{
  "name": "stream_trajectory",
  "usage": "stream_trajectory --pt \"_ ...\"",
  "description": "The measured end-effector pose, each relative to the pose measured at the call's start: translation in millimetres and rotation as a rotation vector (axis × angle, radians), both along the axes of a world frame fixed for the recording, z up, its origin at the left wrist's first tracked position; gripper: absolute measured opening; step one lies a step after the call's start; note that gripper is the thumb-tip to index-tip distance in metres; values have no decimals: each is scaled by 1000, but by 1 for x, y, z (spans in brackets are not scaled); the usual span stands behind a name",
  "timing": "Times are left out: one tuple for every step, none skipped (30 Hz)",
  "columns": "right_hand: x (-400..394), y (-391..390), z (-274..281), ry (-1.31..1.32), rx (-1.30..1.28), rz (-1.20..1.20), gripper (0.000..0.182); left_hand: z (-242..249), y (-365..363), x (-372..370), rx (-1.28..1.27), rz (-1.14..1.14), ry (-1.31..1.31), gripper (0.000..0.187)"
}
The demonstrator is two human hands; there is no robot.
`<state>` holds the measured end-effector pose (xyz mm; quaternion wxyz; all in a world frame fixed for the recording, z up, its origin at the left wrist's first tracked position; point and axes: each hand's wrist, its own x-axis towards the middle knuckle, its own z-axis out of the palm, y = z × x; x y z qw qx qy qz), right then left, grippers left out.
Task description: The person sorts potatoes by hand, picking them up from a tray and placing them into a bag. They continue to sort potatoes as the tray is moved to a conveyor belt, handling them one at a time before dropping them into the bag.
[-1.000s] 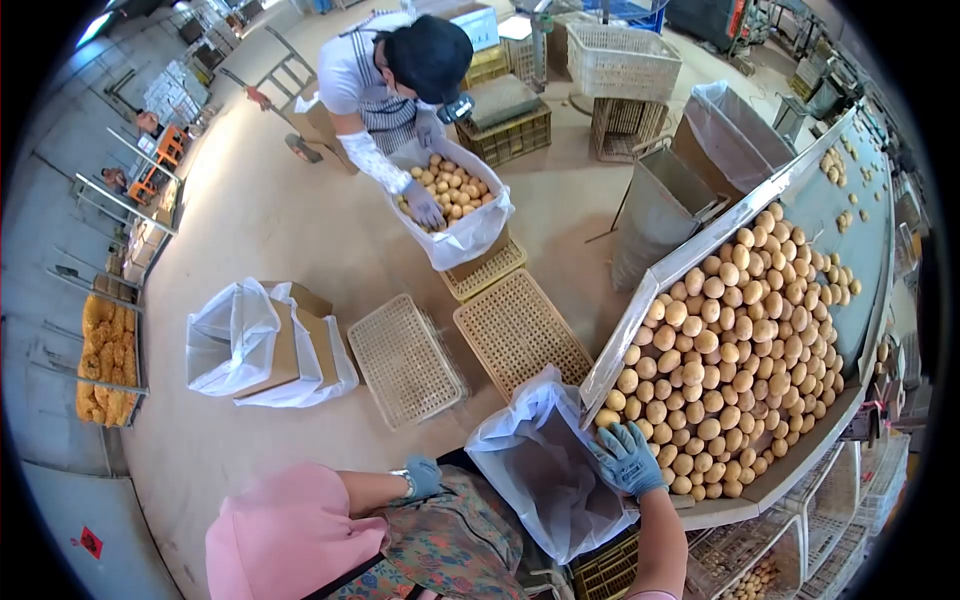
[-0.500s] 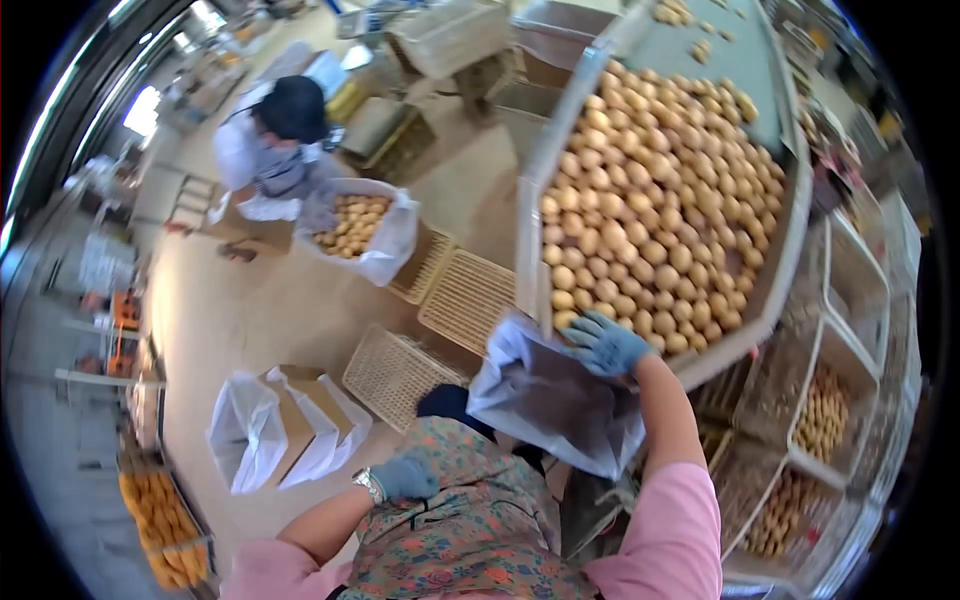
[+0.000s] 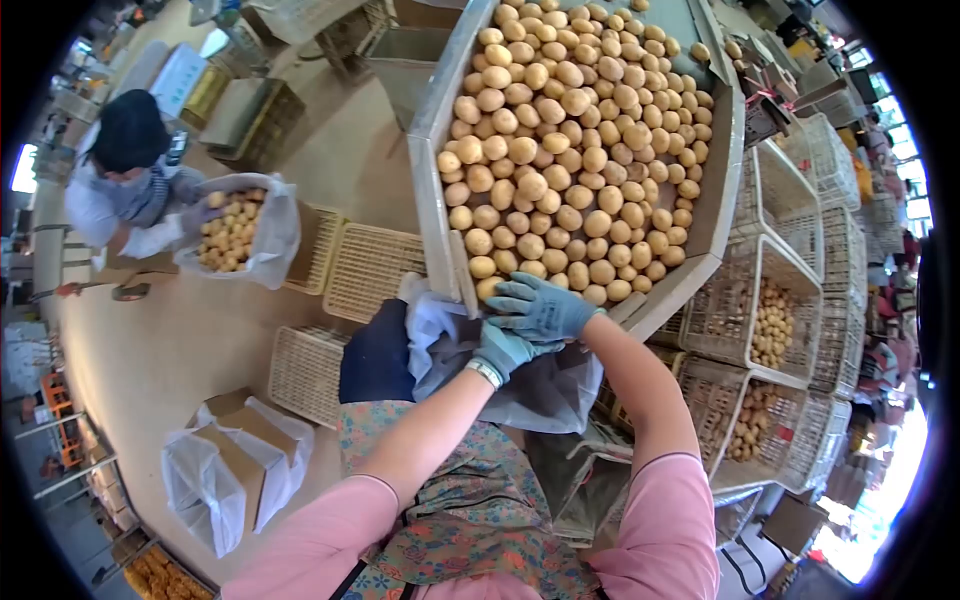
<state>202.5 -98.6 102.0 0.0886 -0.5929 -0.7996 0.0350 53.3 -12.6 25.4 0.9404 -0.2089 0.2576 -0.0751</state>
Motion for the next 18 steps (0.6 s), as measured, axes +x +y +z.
stream_trajectory --pt "-8 4 2 41 26 -41 49 -10 0 5 6 -38 35 80" --pt "-23 5 4 137 108 -243 51 -17 0 1 -24 -58 37 80" --pt "-37 7 7 219 201 -448 54 -23 3 -3 92 -57 -1 80" --pt "-44 18 15 159 306 -617 58 -27 6 -3 213 -55 -50 79" --pt "-49 26 17 101 125 -782 58 -31 7 -6 329 -57 -101 79" --pt "-57 39 13 4 24 -889 56 -32 6 -10 444 -61 -152 78" --pt "-64 55 6 -96 -75 -992 54 -30 5 -10 561 -59 -211 78" --pt "-69 72 -2 -140 -132 -1095 53 -28 6 -10 576 -55 -217 78" --pt "-69 87 -7 -184 -187 -1195 51 -26 7 -9 522 -53 -186 78" --pt "-64 96 1 -157 -247 -1256 48 -25 8 -8 459 -51 -148 78" --pt "-58 104 7 -125 -305 -1311 45 -23 10 -8 396 -51 -115 78" --pt "-46 115 11 60 -451 -1355 50 -22 13 -8 331 -52 -80 78" --pt "-45 117 -1 38 -379 -1335 36 -19 17 -7 264 -53 -47 78" --pt "-42 111 -5 62 -305 -1307 32 -16 20 -7 178 -53 -10 79" --pt "-40 105 -10 87 -230 -1277 28 -13 24 -6 91 -46 27 79" --pt "-39 97 6 86 -223 -1285 28 -11 28 -5 -38 -40 80 79" --pt "-37 81 40 45 -231 -1202 27 -5 32 -2 -142 -47 135 79" --pt "-32 59 62 1 -240 -1116 26 42 37 7 -24 -176 206 78"
